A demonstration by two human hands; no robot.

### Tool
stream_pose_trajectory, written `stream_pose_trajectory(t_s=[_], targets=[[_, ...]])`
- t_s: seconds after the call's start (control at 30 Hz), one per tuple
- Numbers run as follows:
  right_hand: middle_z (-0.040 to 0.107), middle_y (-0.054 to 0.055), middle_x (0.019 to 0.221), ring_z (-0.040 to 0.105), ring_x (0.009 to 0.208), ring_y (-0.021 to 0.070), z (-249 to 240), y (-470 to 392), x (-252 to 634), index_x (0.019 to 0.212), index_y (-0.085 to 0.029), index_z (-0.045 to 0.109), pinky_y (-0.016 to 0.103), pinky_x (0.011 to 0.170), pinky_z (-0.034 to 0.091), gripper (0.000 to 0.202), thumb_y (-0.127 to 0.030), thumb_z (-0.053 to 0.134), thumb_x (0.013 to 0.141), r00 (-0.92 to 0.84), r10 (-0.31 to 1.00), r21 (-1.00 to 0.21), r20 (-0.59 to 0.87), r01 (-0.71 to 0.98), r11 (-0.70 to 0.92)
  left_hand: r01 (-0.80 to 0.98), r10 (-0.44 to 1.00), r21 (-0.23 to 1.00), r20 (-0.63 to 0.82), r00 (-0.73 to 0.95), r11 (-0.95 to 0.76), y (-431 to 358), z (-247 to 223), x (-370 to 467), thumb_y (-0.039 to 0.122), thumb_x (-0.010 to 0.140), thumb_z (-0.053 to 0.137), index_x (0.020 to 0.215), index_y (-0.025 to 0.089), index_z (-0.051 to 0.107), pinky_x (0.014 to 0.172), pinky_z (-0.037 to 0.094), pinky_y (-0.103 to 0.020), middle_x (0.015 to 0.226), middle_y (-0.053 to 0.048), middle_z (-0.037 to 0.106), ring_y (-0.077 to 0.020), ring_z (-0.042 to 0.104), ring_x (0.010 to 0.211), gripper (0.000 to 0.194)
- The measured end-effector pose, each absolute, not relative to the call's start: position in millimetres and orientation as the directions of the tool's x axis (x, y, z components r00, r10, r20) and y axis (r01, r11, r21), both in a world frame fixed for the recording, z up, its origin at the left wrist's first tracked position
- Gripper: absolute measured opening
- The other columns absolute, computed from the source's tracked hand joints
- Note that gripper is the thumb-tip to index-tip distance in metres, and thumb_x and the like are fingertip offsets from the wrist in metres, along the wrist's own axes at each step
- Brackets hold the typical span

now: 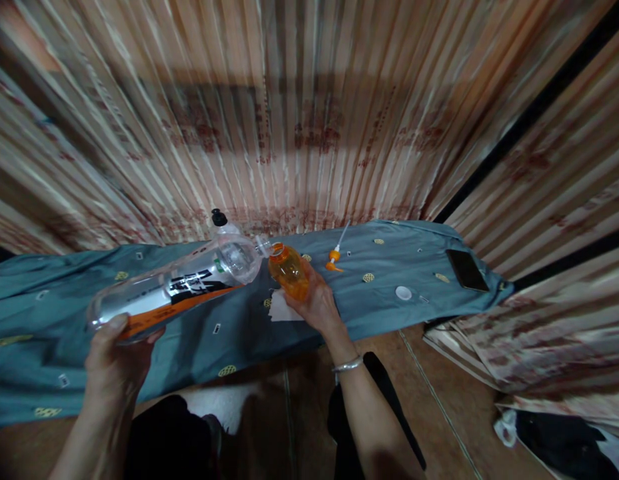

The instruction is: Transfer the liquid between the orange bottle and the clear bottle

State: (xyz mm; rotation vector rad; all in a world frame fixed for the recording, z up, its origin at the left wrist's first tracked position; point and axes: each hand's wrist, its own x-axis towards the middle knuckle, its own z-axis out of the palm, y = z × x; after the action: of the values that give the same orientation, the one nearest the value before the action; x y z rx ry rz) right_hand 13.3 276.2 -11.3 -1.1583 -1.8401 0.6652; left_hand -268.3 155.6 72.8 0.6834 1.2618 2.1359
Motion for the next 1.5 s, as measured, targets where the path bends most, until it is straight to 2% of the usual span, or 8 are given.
stream_pose_trajectory(t_s=[0.13,0.2,0.4,0.7,0.83,1.2,1.4,1.5], targets=[[0.074,0.017,0.145,0.074,0.132,0.0344,-12.8,277.0,11.9,0.159,-0.020,0.051,0.053,0.116,0.059,0.091,-0.034,0.088,0.077,-0.205,0.900,-0.770,0.384,0.467,0.435,-0.207,0.690,0.891,0.148,-0.709,-0.404,155.2,71.2,-269.4,0.036,0.051,0.092,0.120,0.026,0.073,0.037,0.038,-0.018,0.087,0.001,0.074,-0.0119,0.055,0.054,0.072],[0.075,0.018,0.144,0.074,0.132,0.0345,-13.7,277.3,11.6,0.158,-0.018,0.052,0.051,0.116,0.060,0.091,-0.035,0.088,0.077,-0.205,0.901,-0.770,0.382,0.469,0.433,-0.209,0.691,0.890,0.150,-0.707,-0.406,155.8,71.1,-269.5,0.036,0.051,0.092,0.123,0.026,0.072,0.036,0.037,-0.019,0.093,0.000,0.076,-0.0108,0.053,0.052,0.075],[0.076,0.014,0.143,0.073,0.133,0.0325,-16.0,278.1,12.3,0.159,-0.023,0.050,0.051,0.117,0.058,0.091,-0.035,0.088,0.078,-0.202,0.905,-0.777,0.373,0.464,0.424,-0.211,0.685,0.890,0.142,-0.715,-0.405,156.7,72.0,-268.6,0.034,0.050,0.091,0.125,0.027,0.072,0.036,0.037,-0.019,0.109,-0.004,0.080,-0.0100,0.054,0.052,0.078],[0.076,0.016,0.143,0.073,0.133,0.0337,-11.1,276.9,12.3,0.160,-0.020,0.049,0.050,0.116,0.059,0.090,-0.034,0.087,0.079,-0.225,0.905,-0.781,0.361,0.458,0.425,-0.217,0.688,0.890,0.137,-0.713,-0.402,154.7,69.4,-270.8,0.035,0.051,0.094,0.126,0.027,0.072,0.038,0.041,-0.019,0.099,-0.001,0.079,-0.0106,0.057,0.051,0.079],[0.075,0.016,0.144,0.073,0.134,0.0342,-12.7,277.4,11.6,0.160,-0.021,0.049,0.050,0.115,0.060,0.091,-0.033,0.088,0.078,-0.212,0.901,-0.763,0.378,0.480,0.433,-0.224,0.692,0.887,0.136,-0.709,-0.404,155.3,69.2,-271.2,0.037,0.049,0.096,0.124,0.027,0.073,0.036,0.039,-0.018,0.094,0.000,0.078,-0.0092,0.053,0.048,0.079],[0.076,0.018,0.142,0.075,0.131,0.0345,-12.9,277.3,11.4,0.159,-0.018,0.049,0.049,0.114,0.061,0.090,-0.033,0.087,0.079,-0.205,0.905,-0.763,0.373,0.486,0.425,-0.231,0.696,0.887,0.129,-0.707,-0.399,156.5,71.4,-269.8,0.037,0.047,0.095,0.115,0.026,0.074,0.035,0.040,-0.018,0.086,0.002,0.075,-0.0108,0.053,0.050,0.072],[0.076,0.018,0.142,0.075,0.131,0.0355,-16.1,277.6,10.5,0.158,-0.019,0.050,0.049,0.112,0.062,0.090,-0.033,0.087,0.078,-0.190,0.901,-0.753,0.390,0.498,0.431,-0.231,0.690,0.888,0.123,-0.713,-0.397,156.7,70.9,-269.5,0.035,0.048,0.094,0.109,0.026,0.074,0.035,0.041,-0.017,0.072,0.006,0.067,-0.0108,0.051,0.047,0.065],[0.076,0.018,0.143,0.075,0.132,0.0354,-14.3,276.8,10.3,0.159,-0.019,0.050,0.050,0.112,0.061,0.091,-0.033,0.087,0.078,-0.190,0.906,-0.760,0.378,0.495,0.420,-0.232,0.687,0.888,0.119,-0.717,-0.397,155.8,71.1,-269.7,0.034,0.048,0.093,0.107,0.025,0.074,0.035,0.041,-0.017,0.074,0.005,0.068,-0.0112,0.054,0.049,0.062]])
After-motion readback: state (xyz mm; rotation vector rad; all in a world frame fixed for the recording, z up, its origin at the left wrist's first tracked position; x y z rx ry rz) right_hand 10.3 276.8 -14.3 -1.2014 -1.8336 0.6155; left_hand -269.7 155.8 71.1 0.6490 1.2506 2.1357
